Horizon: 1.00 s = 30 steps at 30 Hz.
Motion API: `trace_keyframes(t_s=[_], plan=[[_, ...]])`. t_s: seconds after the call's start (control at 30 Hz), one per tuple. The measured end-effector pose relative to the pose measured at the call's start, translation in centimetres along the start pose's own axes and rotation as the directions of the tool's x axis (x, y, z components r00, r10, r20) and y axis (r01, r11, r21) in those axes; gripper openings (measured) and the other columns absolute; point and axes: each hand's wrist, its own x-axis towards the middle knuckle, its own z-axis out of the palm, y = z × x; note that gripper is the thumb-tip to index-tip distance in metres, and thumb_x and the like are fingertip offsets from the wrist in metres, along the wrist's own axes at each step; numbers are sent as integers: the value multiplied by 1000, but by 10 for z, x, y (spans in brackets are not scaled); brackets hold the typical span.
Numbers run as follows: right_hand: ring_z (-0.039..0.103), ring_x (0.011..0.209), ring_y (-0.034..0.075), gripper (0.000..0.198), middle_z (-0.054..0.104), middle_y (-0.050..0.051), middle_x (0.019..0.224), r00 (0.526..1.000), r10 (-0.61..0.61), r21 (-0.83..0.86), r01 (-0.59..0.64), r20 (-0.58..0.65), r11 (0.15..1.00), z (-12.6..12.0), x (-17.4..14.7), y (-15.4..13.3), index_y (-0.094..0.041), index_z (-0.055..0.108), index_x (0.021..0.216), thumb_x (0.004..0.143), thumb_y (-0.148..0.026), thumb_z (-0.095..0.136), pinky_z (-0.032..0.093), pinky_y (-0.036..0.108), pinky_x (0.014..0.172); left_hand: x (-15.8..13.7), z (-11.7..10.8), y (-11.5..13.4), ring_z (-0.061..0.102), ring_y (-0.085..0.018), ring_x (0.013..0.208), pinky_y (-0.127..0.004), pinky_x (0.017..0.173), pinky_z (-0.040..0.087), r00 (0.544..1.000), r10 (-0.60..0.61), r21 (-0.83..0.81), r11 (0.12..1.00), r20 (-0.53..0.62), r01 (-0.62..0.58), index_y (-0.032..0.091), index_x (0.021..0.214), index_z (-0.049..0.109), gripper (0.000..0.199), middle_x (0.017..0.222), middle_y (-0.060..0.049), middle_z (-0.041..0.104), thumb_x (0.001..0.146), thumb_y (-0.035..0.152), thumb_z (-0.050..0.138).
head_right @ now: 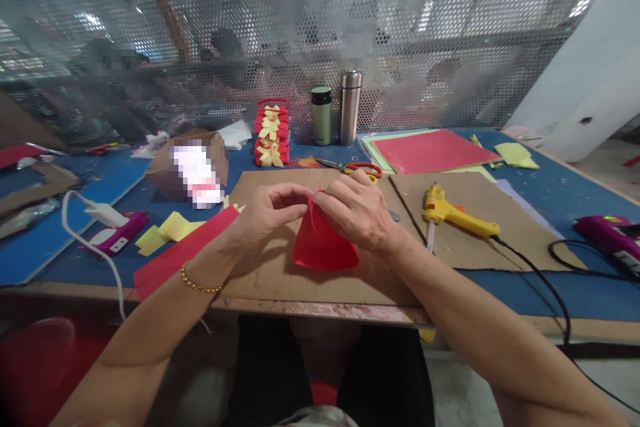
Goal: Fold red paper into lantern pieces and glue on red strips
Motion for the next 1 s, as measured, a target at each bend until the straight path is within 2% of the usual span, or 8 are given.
trace_keyframes(t_s=[0.13, 0.27, 0.4, 0.5, 0.63, 0.73, 0.83, 1.0], plan=[[56, 71, 16, 19, 70, 2, 81, 999, -2, 26, 1, 36, 1000, 0, 1, 0, -24, 70, 96, 106, -23, 54, 38, 38, 76, 1, -1, 1, 73, -21, 100, -38, 95, 58, 1000, 21, 23, 1000, -9, -21, 15, 104, 78, 26, 107, -10, 80, 85, 34, 82], [62, 76, 17, 21, 76, 5, 92, 1000, -19, 38, 18, 25, 999, 0, 3, 2, -24, 68, 100, 106, -21, 48, 41, 39, 79, 2, -1, 3, 73, -21, 98, -37, 92, 57, 999, 45, 63, 997, -29, -43, 16, 103, 78, 28, 106, -10, 80, 85, 36, 82], [66, 78, 18, 18, 77, 4, 92, 998, -47, 115, 50, -31, 992, 3, 1, 5, -24, 65, 106, 102, -16, 50, 44, 39, 79, 2, 2, 3, 68, -18, 87, -33, 83, 54, 993, 102, 205, 975, -66, -87, 15, 100, 78, 23, 98, -8, 79, 85, 33, 80], [67, 77, 20, 14, 77, 4, 88, 1000, 5, 124, -3, -15, 992, 6, -1, 4, -25, 64, 102, 100, -18, 52, 45, 39, 77, 2, 6, 3, 63, -16, 81, -30, 76, 51, 987, 129, 263, 960, -100, -98, 16, 97, 76, 18, 92, -6, 76, 85, 29, 78], [65, 72, 20, 16, 75, 4, 80, 991, 129, 102, -126, -26, 987, 12, -3, 1, -25, 62, 88, 101, -24, 54, 45, 41, 78, 1, 9, 2, 61, -15, 81, -30, 77, 50, 983, 146, 284, 953, -114, -109, 17, 96, 73, 14, 90, -4, 74, 84, 25, 76], [66, 73, 19, 14, 75, 3, 81, 990, 118, 126, -107, -82, 986, 16, -3, 1, -24, 63, 86, 99, -25, 59, 43, 40, 79, 2, 9, -1, 60, -15, 80, -31, 77, 49, 980, 159, 300, 947, -117, -118, 18, 92, 71, 11, 88, -4, 72, 84, 24, 75], [68, 78, 19, 6, 78, 3, 88, 990, 132, 136, -124, -50, 983, 19, -4, 4, -24, 67, 91, 96, -22, 63, 41, 40, 82, 4, 7, -6, 60, -15, 80, -31, 78, 50, 981, 151, 283, 953, -123, -111, 18, 91, 70, 11, 87, -3, 72, 83, 24, 75], [69, 81, 19, 8, 77, 3, 87, 988, 157, 150, -153, -12, 977, 20, -5, 8, -24, 68, 91, 95, -20, 61, 40, 38, 79, 8, 4, -13, 64, -15, 82, -32, 82, 53, 988, 95, 183, 981, -120, -72, 17, 94, 70, 17, 91, -5, 73, 82, 26, 77]])
